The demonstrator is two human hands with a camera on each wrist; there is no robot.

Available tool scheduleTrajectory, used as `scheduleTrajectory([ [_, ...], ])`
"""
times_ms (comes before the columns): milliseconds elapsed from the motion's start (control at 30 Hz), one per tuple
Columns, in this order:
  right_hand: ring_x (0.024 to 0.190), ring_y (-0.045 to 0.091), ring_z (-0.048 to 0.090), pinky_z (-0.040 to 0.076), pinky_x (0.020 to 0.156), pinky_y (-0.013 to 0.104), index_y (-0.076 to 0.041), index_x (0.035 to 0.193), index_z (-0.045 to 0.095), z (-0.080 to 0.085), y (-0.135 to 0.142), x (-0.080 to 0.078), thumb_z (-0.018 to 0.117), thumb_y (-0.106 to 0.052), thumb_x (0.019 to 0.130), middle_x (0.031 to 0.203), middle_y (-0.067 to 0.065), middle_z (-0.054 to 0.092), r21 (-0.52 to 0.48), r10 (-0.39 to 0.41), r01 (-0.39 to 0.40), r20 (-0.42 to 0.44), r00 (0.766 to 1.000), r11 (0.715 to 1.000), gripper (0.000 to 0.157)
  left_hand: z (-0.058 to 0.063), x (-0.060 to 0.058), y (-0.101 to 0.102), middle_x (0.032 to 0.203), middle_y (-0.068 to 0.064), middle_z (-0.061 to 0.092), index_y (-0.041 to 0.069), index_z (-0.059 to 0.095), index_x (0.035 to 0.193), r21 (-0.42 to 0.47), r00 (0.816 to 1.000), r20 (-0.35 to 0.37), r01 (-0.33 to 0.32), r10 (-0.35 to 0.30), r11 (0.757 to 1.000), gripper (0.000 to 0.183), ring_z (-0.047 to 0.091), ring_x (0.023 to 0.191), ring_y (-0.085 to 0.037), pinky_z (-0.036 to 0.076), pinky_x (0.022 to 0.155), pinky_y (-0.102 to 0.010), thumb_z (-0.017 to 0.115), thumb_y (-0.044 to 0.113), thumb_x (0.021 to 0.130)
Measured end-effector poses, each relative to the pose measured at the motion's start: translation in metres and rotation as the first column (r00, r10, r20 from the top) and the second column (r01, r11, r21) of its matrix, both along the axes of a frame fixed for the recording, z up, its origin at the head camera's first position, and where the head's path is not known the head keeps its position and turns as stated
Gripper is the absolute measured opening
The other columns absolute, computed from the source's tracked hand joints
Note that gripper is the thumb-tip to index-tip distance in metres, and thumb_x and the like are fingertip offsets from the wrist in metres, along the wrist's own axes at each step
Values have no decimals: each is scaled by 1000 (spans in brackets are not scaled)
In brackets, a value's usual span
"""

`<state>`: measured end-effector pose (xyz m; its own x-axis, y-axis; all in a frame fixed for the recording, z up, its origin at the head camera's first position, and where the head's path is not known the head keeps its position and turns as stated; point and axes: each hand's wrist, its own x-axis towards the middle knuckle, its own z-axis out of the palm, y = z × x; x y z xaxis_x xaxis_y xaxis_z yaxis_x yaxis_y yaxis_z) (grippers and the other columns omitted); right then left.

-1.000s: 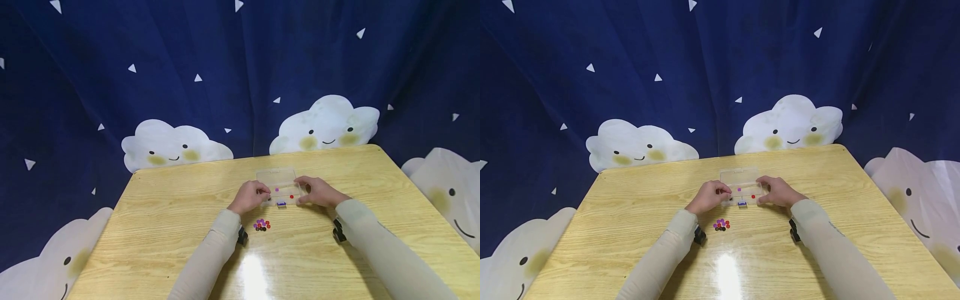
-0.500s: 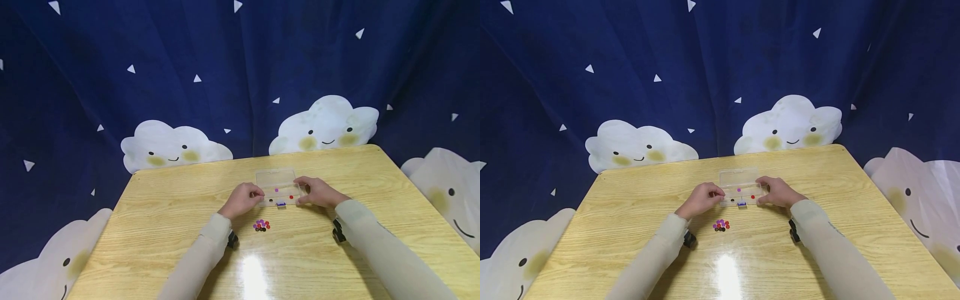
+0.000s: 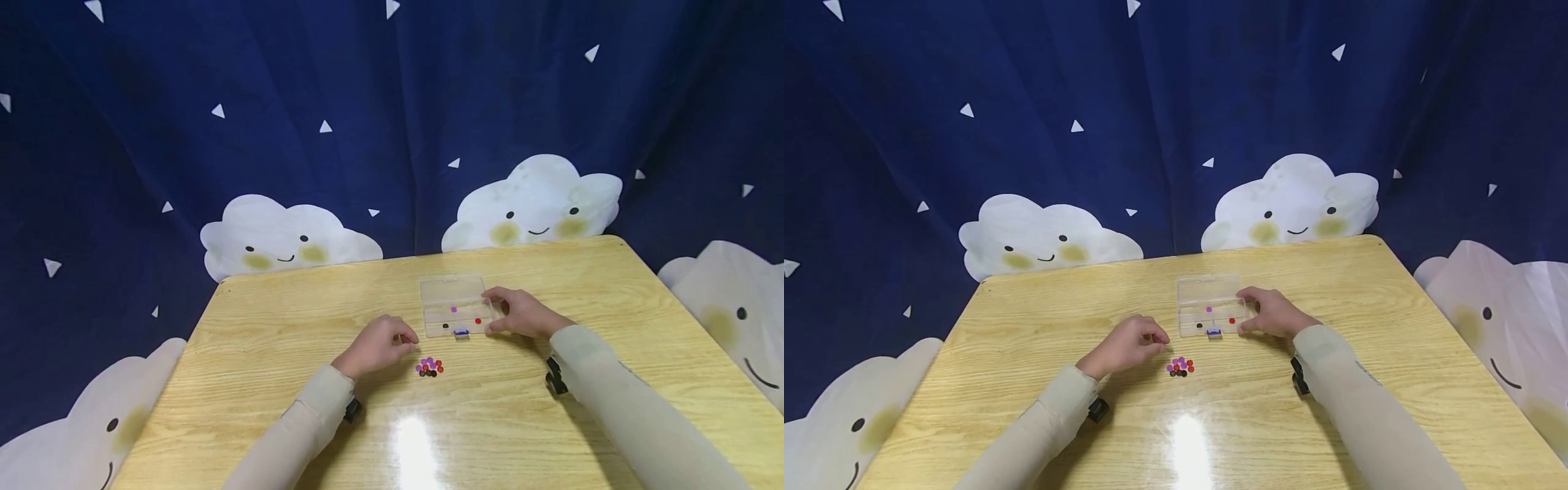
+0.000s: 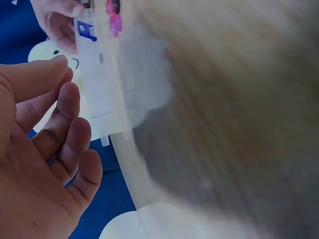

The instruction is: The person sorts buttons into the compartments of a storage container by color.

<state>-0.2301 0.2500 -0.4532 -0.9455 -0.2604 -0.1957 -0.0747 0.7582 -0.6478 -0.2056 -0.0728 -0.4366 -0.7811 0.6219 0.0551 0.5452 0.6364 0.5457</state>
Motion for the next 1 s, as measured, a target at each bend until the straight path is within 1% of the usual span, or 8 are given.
scheduleTrajectory([
  [100,126,39,48,36,112,58,-11,144,48,0,0,0,82,-28,81,145,24,48,2,-3,3,6,1000,1000,73,-3,2,-3,92,4,73,14,78,96,0,1000,-4,8,-8,1000,10,61,87,-11,48,80,-26,70,13,92],
  [233,124,38,49,37,111,58,-11,144,48,-1,0,1,82,-28,82,144,23,49,2,-1,1,8,1000,1000,73,-6,2,-4,93,3,73,14,78,98,-1,1000,23,8,-8,1000,10,61,88,-10,49,80,-24,70,14,92],
  [367,124,37,49,38,111,57,-11,144,48,-1,-1,1,82,-28,81,143,23,49,2,2,-2,5,1000,1000,73,-7,3,-3,95,3,73,14,78,99,-22,999,38,11,-10,1000,11,61,88,-9,50,80,-23,70,15,92],
  [500,123,37,50,39,109,57,-11,143,48,1,-1,1,82,-29,81,142,24,50,6,7,-7,-6,1000,1000,73,-7,3,-3,94,4,72,15,78,100,-43,999,22,27,-27,999,12,59,87,-8,49,80,-23,70,15,92],
  [667,118,35,50,40,107,56,-10,143,49,2,0,1,82,-29,81,140,22,51,7,6,-6,-9,1000,1000,72,-6,4,0,93,4,72,15,79,99,-58,998,10,70,-69,996,12,60,84,-7,49,81,-23,70,14,91],
  [833,118,35,50,39,107,56,-10,143,48,3,-1,1,81,-30,82,141,22,51,14,9,-9,-5,1000,1000,73,-7,5,2,95,4,74,16,79,97,-77,996,25,90,-88,993,11,61,85,-6,50,81,-23,70,13,91],
  [1000,123,38,49,37,110,58,-10,143,48,2,-1,1,82,-30,81,143,24,49,16,7,-7,-6,1000,1000,73,-8,5,3,94,4,73,16,79,95,-87,994,42,100,-96,991,11,61,86,-6,50,81,-23,71,11,90],
])
